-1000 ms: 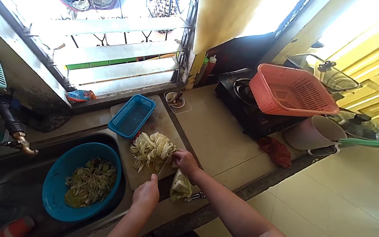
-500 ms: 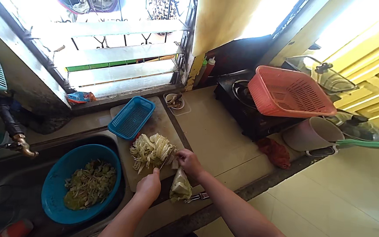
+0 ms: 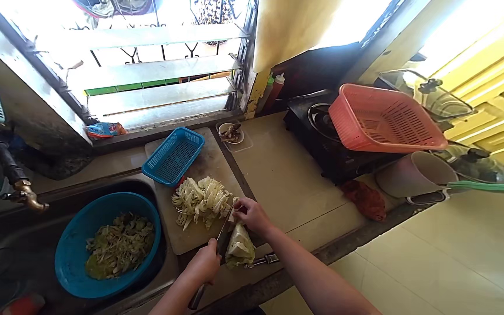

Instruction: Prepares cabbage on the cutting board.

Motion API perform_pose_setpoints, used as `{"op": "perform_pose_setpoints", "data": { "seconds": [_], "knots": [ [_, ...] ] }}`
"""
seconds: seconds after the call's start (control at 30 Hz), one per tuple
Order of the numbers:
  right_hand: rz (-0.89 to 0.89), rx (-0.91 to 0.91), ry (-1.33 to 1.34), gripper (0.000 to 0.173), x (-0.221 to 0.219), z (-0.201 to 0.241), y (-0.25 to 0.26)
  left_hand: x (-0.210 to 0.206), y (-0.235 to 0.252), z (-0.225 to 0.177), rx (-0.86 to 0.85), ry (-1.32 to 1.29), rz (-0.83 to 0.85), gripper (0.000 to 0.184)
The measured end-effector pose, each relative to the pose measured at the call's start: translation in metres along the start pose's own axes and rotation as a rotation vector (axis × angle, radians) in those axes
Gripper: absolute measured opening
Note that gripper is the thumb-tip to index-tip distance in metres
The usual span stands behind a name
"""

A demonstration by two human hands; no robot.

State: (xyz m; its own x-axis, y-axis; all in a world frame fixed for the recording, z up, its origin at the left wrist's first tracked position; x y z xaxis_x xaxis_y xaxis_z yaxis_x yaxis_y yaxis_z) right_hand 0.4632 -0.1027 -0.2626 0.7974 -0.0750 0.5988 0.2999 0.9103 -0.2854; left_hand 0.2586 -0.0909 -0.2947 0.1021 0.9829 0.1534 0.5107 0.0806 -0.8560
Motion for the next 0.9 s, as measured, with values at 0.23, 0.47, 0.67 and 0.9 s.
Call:
{"op": "perform_pose_setpoints", "data": {
  "seconds": [0.23,0.47,0.67,0.9],
  "knots": [
    [-0.019,0.021,-0.105,0.011,-0.005,0.010,0.001,0.019,-0.025,-0.011,0.165,0.339,-0.214,0.038],
    [-0.036,0.031,-0.149,0.008,-0.010,0.011,-0.002,0.013,-0.038,-0.017,0.228,0.504,-0.220,0.044],
    [-0.080,0.066,-0.134,0.008,-0.012,0.009,-0.004,0.018,-0.018,-0.022,0.218,0.493,-0.188,0.051],
    [0.042,-0.084,-0.214,0.029,-0.017,0.010,0.004,0.032,0.002,-0.029,0.151,0.410,-0.214,0.047]
  ]
}}
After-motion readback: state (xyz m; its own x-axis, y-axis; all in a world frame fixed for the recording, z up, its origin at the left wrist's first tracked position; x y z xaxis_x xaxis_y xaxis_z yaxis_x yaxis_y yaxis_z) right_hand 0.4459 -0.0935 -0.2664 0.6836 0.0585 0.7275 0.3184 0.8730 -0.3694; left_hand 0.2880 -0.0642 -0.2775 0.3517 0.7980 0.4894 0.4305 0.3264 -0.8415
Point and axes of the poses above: each hand's wrist, its own y-axis towards the middle knuckle, its own x-axis out of the back of the hand, z = x × y, the point moved 7 cm from there along y, towards the middle knuckle, and after that the axes turned 10 degrees about z, right-handed, at the moved point
